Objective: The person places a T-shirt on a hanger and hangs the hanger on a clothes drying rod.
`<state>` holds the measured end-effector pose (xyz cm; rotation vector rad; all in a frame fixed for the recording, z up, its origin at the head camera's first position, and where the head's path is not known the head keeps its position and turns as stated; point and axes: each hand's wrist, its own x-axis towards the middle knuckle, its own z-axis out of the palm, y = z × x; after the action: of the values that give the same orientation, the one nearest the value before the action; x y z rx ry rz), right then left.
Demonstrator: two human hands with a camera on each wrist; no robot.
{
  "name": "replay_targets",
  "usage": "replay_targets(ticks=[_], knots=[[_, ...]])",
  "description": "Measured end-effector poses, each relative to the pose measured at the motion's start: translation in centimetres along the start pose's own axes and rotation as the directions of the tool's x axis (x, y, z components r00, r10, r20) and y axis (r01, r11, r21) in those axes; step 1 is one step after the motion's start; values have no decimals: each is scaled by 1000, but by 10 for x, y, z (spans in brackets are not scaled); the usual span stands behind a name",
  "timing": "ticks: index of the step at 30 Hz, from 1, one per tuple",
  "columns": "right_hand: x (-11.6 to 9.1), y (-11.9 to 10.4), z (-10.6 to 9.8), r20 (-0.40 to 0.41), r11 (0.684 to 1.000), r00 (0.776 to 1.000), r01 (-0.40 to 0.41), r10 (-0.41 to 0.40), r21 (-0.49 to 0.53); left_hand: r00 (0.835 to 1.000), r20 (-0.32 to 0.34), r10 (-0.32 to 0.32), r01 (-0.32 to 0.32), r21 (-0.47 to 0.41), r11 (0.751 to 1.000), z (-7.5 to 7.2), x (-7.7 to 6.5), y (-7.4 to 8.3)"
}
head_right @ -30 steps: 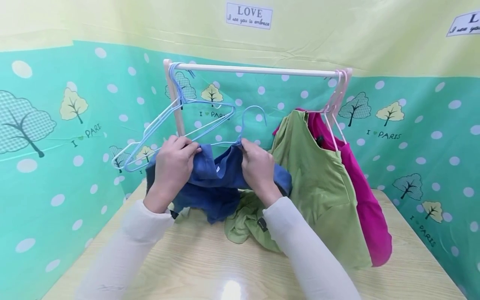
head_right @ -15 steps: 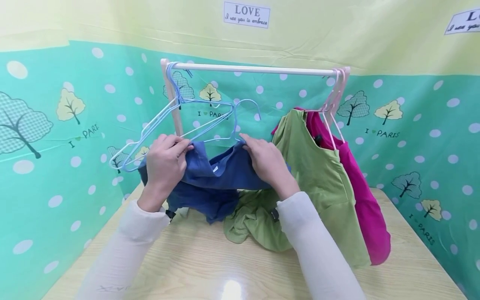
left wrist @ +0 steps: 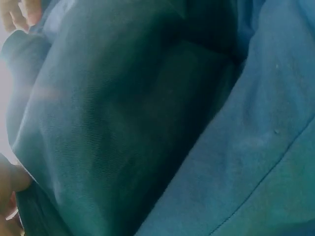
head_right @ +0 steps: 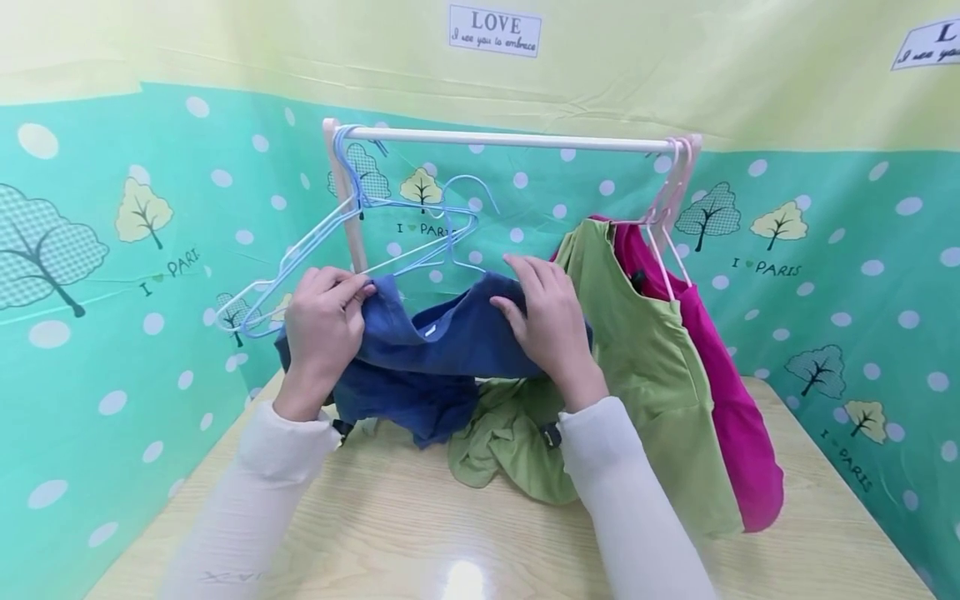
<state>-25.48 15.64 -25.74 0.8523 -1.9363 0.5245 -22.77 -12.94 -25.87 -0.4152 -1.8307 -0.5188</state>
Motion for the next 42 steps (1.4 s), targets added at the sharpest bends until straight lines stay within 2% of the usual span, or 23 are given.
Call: replay_targets(ticks=[5,9,14,21,31,34,42], knots=[[-12,-4,6,-157,995,985,60,-72,-80,999,-13,-31,31,-10,999,-2,-1,-2],[-19,0,9,-217,993,973,59,-81,-105,999,-22,-33,33,-6,999,-3,-3,-3],[-25,7,10,-266,994,963,19,-46,-104,998,-46,-38,37,-17,999,-5,-5,-2],[-31,16,8,-271,996,961,-79,62,-51,998,-52,-36,34,-42,999,-8,-10,-3],[-36,23,-1,-127,980,974,-195,189,-36,994,-94,-53,48,-53,997,-4,-22,-5],[-36,21,-1,-127,981,975,-190,183,-43,993,-93,-70,65,-49,997,-3,-26,-6],[-36,2,13,-252,995,966,-81,65,-54,993,-69,-92,90,-36,995,-5,-28,-8]])
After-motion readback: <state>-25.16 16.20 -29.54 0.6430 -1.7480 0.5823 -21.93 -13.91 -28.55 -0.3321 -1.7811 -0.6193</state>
